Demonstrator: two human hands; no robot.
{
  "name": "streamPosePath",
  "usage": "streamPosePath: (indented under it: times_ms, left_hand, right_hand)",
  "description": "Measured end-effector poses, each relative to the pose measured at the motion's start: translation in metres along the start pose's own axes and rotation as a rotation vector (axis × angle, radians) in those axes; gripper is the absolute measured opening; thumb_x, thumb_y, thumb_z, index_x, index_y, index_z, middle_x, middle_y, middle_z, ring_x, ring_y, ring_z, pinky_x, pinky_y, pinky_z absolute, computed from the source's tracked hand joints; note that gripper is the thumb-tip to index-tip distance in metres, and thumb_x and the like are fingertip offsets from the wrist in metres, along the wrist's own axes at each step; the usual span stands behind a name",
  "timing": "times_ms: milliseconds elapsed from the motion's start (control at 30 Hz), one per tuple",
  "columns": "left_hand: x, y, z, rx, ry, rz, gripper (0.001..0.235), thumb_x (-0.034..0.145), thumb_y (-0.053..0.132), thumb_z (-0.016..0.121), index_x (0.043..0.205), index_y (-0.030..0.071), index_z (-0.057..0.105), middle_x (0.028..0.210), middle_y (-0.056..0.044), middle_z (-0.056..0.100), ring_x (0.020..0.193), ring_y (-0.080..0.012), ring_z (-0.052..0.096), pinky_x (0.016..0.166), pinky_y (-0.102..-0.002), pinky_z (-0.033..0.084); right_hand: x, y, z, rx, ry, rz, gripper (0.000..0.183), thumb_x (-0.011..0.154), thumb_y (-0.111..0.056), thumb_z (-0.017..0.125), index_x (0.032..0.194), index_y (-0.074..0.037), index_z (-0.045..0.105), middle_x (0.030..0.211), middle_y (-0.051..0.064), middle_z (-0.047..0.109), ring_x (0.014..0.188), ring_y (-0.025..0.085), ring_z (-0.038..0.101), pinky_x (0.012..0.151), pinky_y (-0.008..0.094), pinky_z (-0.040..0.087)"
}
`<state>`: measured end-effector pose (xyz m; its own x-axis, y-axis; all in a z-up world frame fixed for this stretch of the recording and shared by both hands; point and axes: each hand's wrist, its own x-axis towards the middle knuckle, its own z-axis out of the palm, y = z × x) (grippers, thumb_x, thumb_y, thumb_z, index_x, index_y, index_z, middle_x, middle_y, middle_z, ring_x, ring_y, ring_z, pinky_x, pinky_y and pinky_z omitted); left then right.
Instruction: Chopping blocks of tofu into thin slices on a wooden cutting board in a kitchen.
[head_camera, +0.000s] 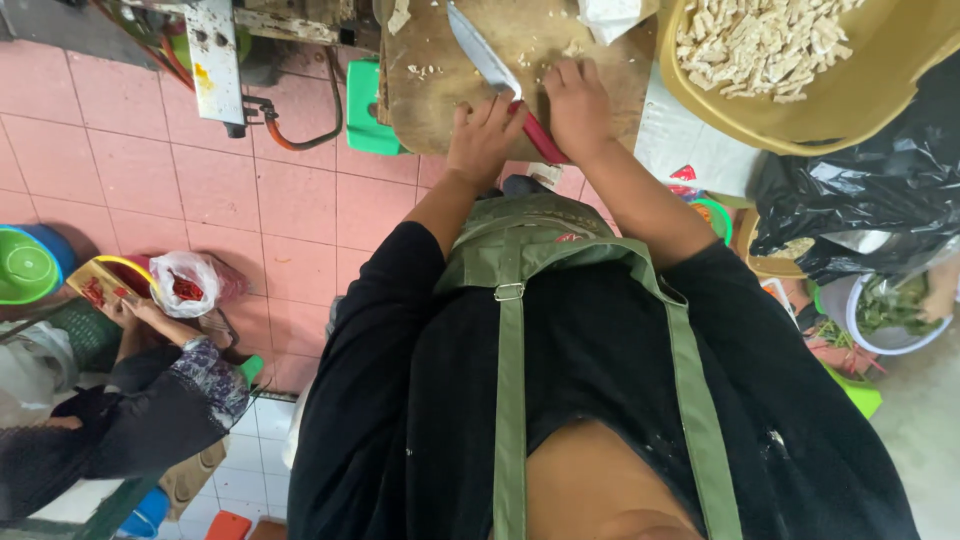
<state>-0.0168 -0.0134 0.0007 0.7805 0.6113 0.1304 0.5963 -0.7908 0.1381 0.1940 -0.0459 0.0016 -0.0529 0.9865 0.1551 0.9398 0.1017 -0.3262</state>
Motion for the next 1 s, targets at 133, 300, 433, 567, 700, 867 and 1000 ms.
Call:
streamPosePath:
  times_ms: [133,300,433,567,700,867,1000]
  left_hand:
    - [-0.008,-0.004,0.007,-0.052,0.031,-0.122,0.044,0.091,0.021,0.061,0.135,0.018,0.061,0.136,-0.005,0.056,0.121,-0.0233,0.053,0.092,-0.049,0.041]
    - [-0.016,-0.008,0.027,-0.171,0.082,-0.312,0.043,0.089,0.024,0.064,0.131,0.014,0.062,0.127,-0.007,0.056,0.116,-0.028,0.053,0.092,-0.048,0.042]
    - [-0.012,-0.008,0.019,-0.237,0.08,-0.299,0.038,0.089,0.023,0.066,0.126,0.016,0.062,0.128,-0.005,0.058,0.116,-0.0277,0.054,0.094,-0.049,0.041]
    - [0.003,-0.003,0.011,-0.304,0.118,-0.313,0.04,0.082,0.02,0.068,0.122,0.015,0.064,0.125,-0.004,0.061,0.114,-0.027,0.055,0.092,-0.051,0.039]
    - [0.03,0.005,0.016,-0.349,0.203,-0.33,0.035,0.083,0.017,0.069,0.118,0.014,0.065,0.121,-0.007,0.062,0.112,-0.0311,0.058,0.091,-0.051,0.043]
    - [0.066,-0.001,0.092,-0.973,0.336,-0.647,0.033,0.097,0.023,0.071,0.126,0.011,0.064,0.115,-0.005,0.073,0.094,-0.0205,0.074,0.084,-0.034,0.06]
    - [0.083,-0.001,0.02,-1.679,0.205,-0.89,0.049,0.099,0.027,0.071,0.141,0.008,0.053,0.115,-0.011,0.068,0.086,-0.0175,0.061,0.072,-0.034,0.052]
  right_hand:
    - [-0.013,0.018,-0.007,-0.002,0.07,0.021,0.021,0.082,0.002,0.068,0.102,-0.005,0.066,0.113,0.015,0.062,0.106,0.037,0.06,0.086,0.045,0.055]
    - [-0.008,0.02,-0.089,0.501,0.215,0.197,0.017,0.089,0.013,0.068,0.099,-0.001,0.066,0.105,0.017,0.065,0.089,0.031,0.068,0.072,0.036,0.057]
    - [-0.013,0.04,-0.158,0.371,0.383,0.213,0.025,0.093,0.018,0.063,0.11,0.0,0.068,0.114,0.017,0.068,0.101,0.031,0.07,0.08,0.033,0.059]
    - [-0.008,0.064,-0.165,-0.148,0.378,0.287,0.028,0.089,0.009,0.072,0.112,-0.005,0.074,0.117,0.016,0.072,0.103,0.04,0.065,0.09,0.046,0.053]
    - [0.029,0.042,-0.11,0.196,0.396,0.221,0.037,0.09,0.001,0.072,0.127,0.003,0.068,0.122,0.025,0.067,0.115,0.047,0.06,0.1,0.051,0.05]
    - [0.07,0.018,-0.056,0.149,-0.102,0.564,0.038,0.098,-0.027,0.076,0.117,0.001,0.06,0.112,0.026,0.066,0.112,0.046,0.06,0.102,0.054,0.045]
    - [0.048,0.007,-0.034,0.266,0.114,0.519,0.062,0.092,-0.024,0.085,0.133,0.006,0.048,0.13,0.031,0.054,0.119,0.048,0.056,0.103,0.051,0.047]
